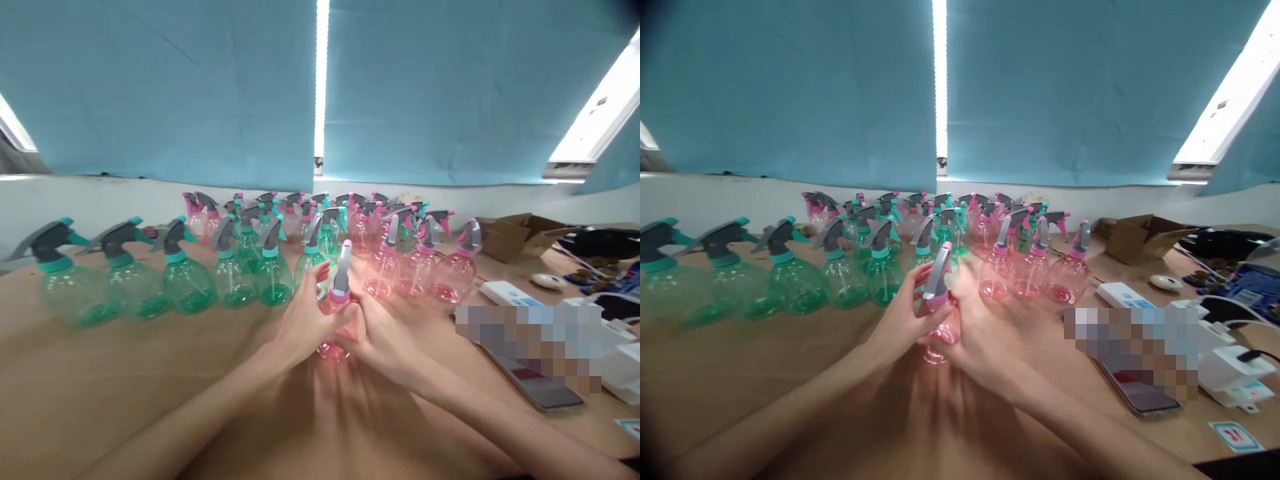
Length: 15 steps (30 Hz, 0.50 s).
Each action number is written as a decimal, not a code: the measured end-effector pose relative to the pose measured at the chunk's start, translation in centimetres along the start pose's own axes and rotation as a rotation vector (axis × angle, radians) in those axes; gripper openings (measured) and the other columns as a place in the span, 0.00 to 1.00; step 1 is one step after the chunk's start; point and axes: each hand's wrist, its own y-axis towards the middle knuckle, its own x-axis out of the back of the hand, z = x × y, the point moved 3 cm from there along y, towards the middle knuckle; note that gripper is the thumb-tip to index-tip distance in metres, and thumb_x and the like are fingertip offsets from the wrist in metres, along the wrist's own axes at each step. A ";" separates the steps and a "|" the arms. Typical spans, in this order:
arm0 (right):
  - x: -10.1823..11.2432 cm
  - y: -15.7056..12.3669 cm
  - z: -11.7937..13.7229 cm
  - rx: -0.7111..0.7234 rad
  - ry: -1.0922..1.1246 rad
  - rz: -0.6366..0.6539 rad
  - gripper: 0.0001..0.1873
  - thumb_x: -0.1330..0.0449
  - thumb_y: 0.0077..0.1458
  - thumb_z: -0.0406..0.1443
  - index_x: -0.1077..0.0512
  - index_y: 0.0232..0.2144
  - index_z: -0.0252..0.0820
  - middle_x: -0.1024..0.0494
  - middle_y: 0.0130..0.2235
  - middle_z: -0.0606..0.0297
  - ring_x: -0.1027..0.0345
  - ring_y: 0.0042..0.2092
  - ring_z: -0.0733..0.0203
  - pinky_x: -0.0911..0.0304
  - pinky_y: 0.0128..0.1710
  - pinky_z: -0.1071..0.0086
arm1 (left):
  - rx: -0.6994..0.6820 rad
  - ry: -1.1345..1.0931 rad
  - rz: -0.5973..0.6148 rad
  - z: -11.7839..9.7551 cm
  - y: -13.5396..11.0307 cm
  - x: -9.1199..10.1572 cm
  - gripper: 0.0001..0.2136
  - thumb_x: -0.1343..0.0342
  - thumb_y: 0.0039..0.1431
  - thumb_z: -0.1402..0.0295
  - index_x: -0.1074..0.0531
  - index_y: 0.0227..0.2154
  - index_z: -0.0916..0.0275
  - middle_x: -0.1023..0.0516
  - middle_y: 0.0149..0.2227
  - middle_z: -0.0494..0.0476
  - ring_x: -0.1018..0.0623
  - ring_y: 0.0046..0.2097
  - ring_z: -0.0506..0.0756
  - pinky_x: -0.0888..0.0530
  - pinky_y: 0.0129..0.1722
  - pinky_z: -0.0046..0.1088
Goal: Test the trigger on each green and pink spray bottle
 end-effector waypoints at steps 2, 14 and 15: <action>0.2 0.5 -1.1 -0.041 0.019 0.011 0.34 0.40 0.56 0.53 0.40 0.60 0.46 0.27 0.54 0.53 0.33 0.55 0.43 0.35 0.51 0.50 | 0.002 0.028 -0.007 1.5 -1.2 0.3 0.28 0.40 0.57 0.60 0.42 0.58 0.55 0.33 0.59 0.61 0.32 0.60 0.62 0.33 0.58 0.46; 1.7 6.1 -4.5 -0.251 -0.391 0.036 0.34 0.36 0.51 0.50 0.35 0.54 0.37 0.27 0.51 0.47 0.34 0.53 0.38 0.35 0.45 0.52 | -0.038 0.276 0.072 5.2 -3.6 1.5 0.12 0.49 0.62 0.70 0.35 0.48 0.58 0.28 0.48 0.57 0.26 0.48 0.58 0.26 0.48 0.40; 1.7 6.4 -4.6 -0.273 -0.411 0.040 0.33 0.35 0.50 0.50 0.35 0.53 0.36 0.26 0.50 0.47 0.33 0.53 0.37 0.34 0.44 0.53 | -0.035 0.280 0.077 5.1 -3.6 1.5 0.12 0.49 0.62 0.70 0.35 0.48 0.58 0.27 0.47 0.57 0.26 0.48 0.58 0.26 0.48 0.40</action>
